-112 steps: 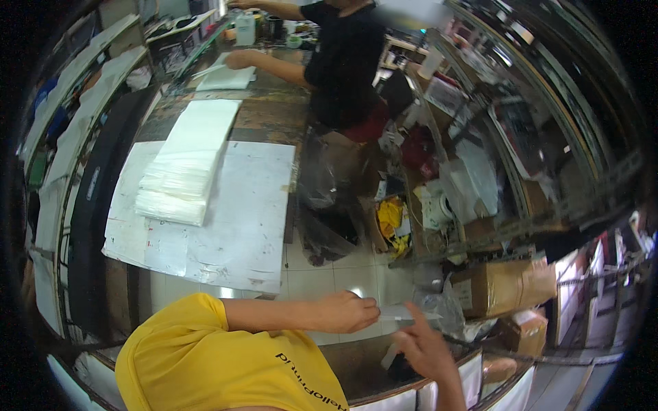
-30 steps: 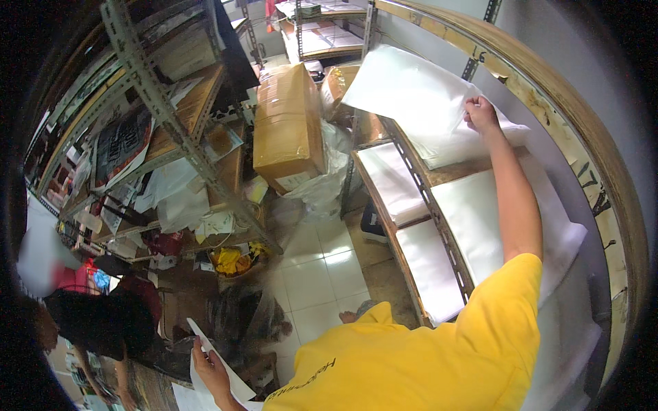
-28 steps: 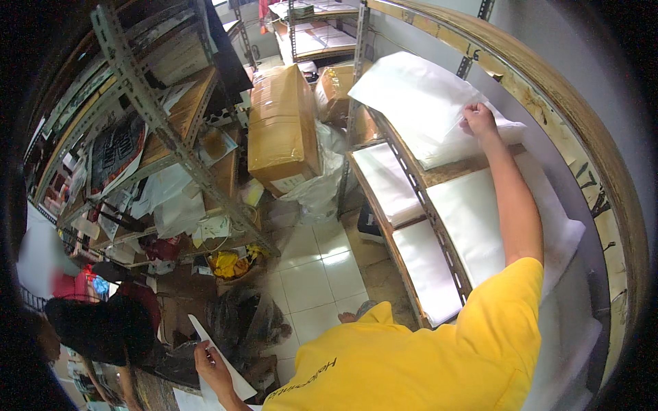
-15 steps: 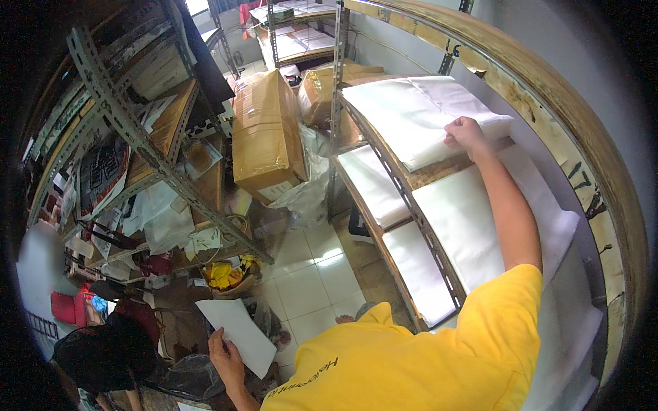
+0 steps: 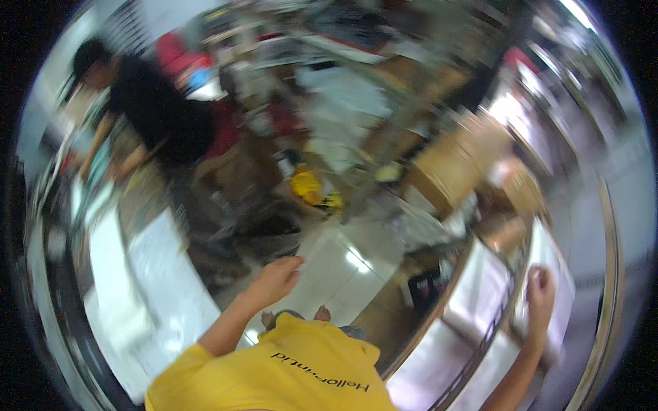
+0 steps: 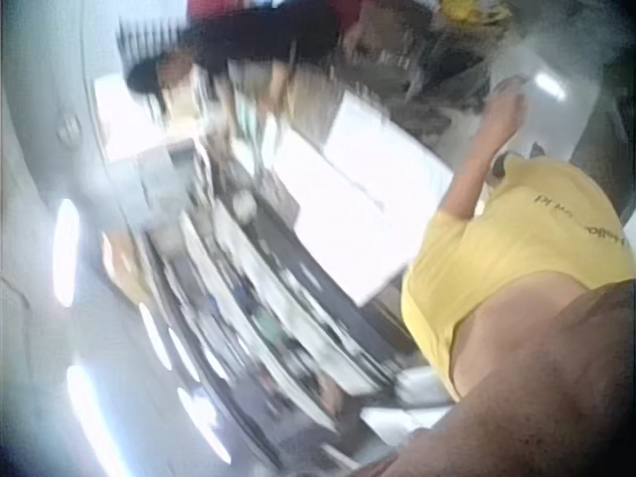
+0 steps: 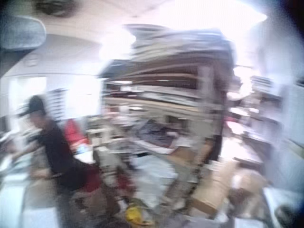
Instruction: The person repeatedly picks up stacks of white paper from a table and places them onto a metal shelf. The person moves back and forth between the table and the shelf, handling the paper stacks one at a time.
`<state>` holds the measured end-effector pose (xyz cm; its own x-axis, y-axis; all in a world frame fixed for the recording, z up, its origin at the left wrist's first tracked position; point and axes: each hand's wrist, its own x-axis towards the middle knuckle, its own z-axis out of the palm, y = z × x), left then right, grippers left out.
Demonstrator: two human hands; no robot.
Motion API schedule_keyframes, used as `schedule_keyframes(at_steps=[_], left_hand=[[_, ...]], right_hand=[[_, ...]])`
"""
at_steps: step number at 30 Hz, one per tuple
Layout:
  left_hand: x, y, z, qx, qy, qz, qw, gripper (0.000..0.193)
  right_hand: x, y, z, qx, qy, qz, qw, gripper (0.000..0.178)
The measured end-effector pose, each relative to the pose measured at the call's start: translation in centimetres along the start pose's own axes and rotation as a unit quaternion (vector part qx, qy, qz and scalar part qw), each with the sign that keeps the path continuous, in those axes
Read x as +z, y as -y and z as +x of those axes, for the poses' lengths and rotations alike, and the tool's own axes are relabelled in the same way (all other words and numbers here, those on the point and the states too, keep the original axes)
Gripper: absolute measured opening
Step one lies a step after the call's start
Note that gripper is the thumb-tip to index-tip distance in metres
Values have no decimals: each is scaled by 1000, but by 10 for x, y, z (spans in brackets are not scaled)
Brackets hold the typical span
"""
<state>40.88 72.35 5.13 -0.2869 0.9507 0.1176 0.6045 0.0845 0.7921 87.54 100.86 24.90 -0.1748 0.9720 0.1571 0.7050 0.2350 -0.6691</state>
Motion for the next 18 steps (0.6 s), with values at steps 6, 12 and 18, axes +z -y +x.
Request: schedule_keyframes(at_steps=[6,12,18], left_hand=[[10,-6,-23,36,1,69,997,26],[-2,8,-64,64,-78,60,993,26],[-39,27,-113,15,-80,68,994,26]], right_hand=[[209,143,-56,-125,465,87,872,50],[337,197,-141,-67,637,116,759,50],[400,181,-174,22,606,155,780,39]])
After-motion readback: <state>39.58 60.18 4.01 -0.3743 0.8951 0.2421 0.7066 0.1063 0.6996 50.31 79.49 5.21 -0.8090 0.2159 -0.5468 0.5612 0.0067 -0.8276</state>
